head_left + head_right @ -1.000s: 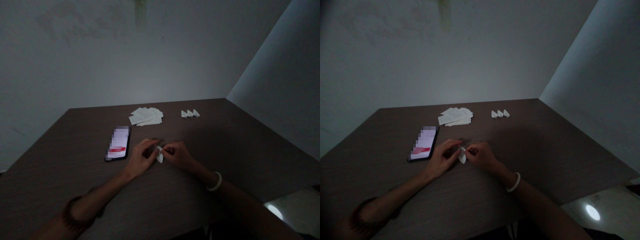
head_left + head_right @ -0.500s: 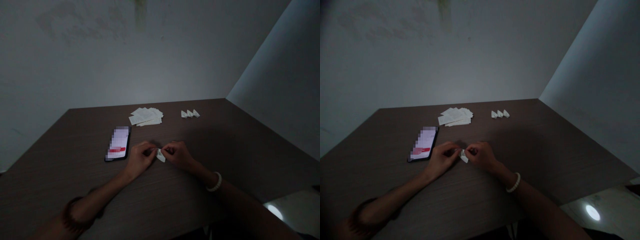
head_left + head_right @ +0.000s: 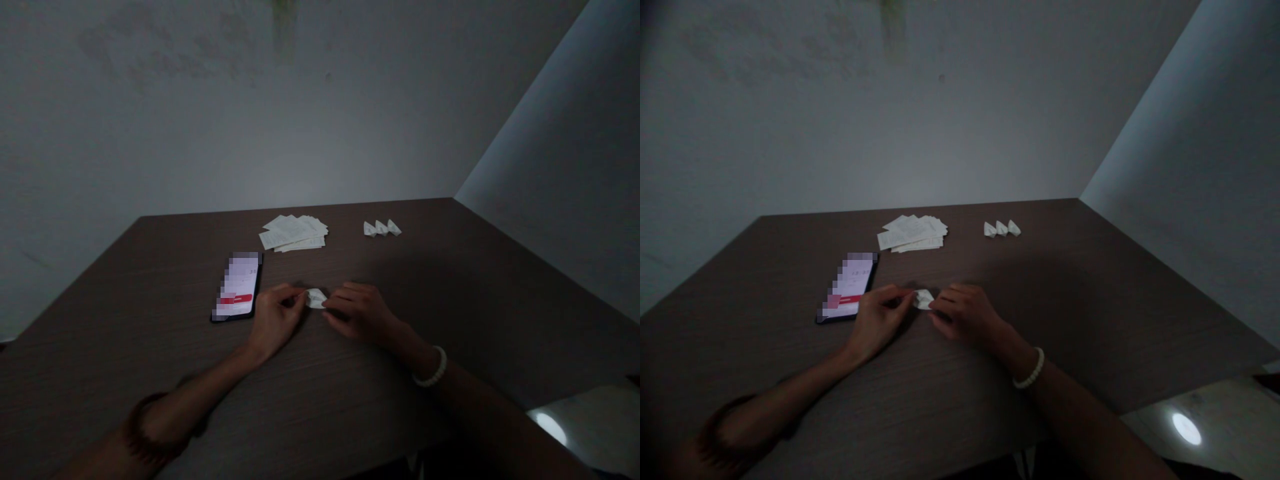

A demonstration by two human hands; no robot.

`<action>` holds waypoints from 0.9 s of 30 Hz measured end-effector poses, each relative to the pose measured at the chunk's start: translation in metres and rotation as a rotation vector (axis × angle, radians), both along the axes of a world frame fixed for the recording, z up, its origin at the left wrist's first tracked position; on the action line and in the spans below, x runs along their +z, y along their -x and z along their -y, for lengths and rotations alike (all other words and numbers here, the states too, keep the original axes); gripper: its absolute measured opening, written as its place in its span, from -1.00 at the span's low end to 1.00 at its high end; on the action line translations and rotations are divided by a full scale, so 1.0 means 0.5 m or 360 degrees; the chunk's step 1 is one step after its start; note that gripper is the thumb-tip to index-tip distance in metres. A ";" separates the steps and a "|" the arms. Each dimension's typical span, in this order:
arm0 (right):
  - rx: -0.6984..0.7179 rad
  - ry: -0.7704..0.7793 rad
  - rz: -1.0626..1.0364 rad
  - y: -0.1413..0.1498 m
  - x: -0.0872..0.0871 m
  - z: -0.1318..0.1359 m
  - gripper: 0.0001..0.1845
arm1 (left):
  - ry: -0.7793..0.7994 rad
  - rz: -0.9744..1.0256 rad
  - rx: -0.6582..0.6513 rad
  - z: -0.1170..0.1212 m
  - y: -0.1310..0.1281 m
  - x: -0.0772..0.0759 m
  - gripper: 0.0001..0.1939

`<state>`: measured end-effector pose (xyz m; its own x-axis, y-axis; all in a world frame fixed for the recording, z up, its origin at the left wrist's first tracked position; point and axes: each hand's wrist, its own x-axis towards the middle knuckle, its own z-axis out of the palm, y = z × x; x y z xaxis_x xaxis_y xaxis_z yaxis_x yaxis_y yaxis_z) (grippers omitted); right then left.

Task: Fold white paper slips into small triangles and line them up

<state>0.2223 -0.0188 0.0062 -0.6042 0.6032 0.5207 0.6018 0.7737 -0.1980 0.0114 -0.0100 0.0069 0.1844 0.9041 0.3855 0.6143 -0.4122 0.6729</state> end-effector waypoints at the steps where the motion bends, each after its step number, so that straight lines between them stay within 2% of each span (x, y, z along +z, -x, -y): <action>1: -0.0010 -0.0029 0.0052 -0.002 0.000 -0.001 -0.88 | 0.0002 -0.0002 0.0007 0.000 0.000 0.001 -0.76; 7: -0.0034 -0.0147 0.0201 -0.005 -0.003 -0.010 -0.82 | 0.0043 0.0008 -0.0005 0.000 -0.004 0.014 -0.77; 14: -0.0074 -0.0149 0.0129 -0.007 -0.005 -0.007 -0.78 | 0.0052 0.0075 0.0081 -0.003 -0.002 0.010 -0.79; 21: -0.0038 -0.0167 0.0019 -0.007 -0.004 -0.006 -0.82 | 0.0130 0.0148 0.0082 -0.004 0.000 0.010 -0.77; 27: -0.0014 -0.0264 0.0085 -0.008 0.004 -0.002 -0.77 | 0.0171 0.0214 0.0150 -0.004 -0.002 0.016 -0.77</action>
